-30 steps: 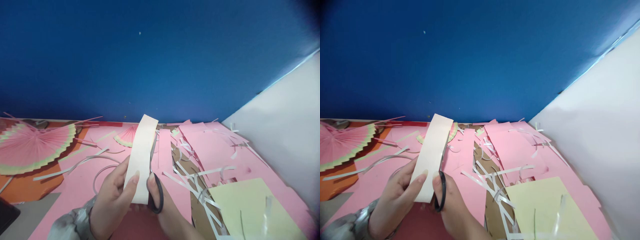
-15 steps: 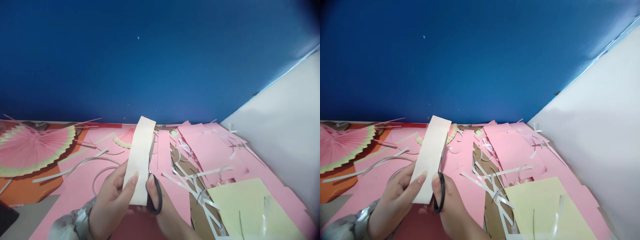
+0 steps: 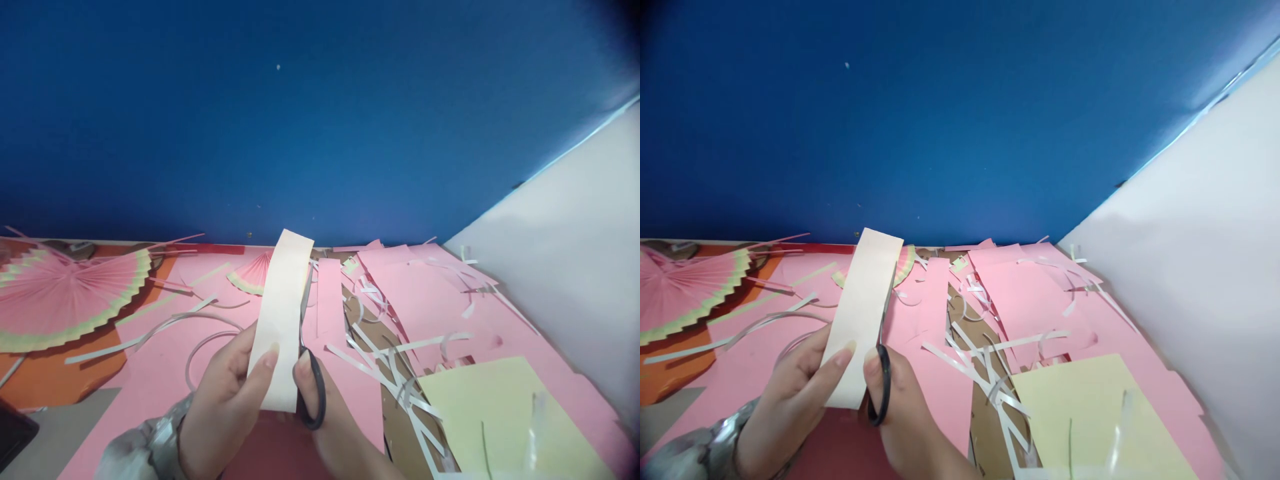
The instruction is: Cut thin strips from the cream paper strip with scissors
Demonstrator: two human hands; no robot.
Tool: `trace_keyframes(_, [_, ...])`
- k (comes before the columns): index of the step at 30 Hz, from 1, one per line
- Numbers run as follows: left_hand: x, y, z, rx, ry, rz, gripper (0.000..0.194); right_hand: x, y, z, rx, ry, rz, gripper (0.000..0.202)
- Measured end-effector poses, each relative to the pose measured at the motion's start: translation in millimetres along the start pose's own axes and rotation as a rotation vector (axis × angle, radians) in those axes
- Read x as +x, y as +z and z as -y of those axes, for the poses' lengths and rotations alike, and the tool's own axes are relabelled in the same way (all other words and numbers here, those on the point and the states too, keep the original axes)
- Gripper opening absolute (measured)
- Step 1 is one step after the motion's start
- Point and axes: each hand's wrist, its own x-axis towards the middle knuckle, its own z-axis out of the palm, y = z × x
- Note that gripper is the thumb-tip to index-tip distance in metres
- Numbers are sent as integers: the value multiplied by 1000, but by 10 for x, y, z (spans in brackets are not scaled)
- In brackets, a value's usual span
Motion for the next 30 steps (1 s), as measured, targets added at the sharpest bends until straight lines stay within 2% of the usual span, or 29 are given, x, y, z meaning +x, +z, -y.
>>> trace_keyframes(7, [-25,5,-18,20,-3,3,22,-15,-15,-52,29,10,8,54])
trace_keyframes(11, [-22,5,12,6,-18,24,19,-11,-2,-48,53,74,2,54])
trace_keyframes(17, [-37,21,17,-65,-51,74,26,-10,0,-66,171,178,19,55])
trace_keyframes(20, [-54,32,-13,-87,-48,-3,35,5,6,-93,181,149,3,52])
trace_keyframes(22, [-56,21,-29,-195,-39,-84,39,24,20,-126,172,120,15,49])
trace_keyframes(25, [-19,-36,-62,-367,-17,-174,42,52,49,-191,193,106,65,50])
trace_keyframes(27, [23,-93,-103,-376,14,-216,43,62,62,-223,222,104,68,51])
trace_keyframes(30, [68,-174,-190,-432,-33,-225,63,55,58,-218,221,108,79,51])
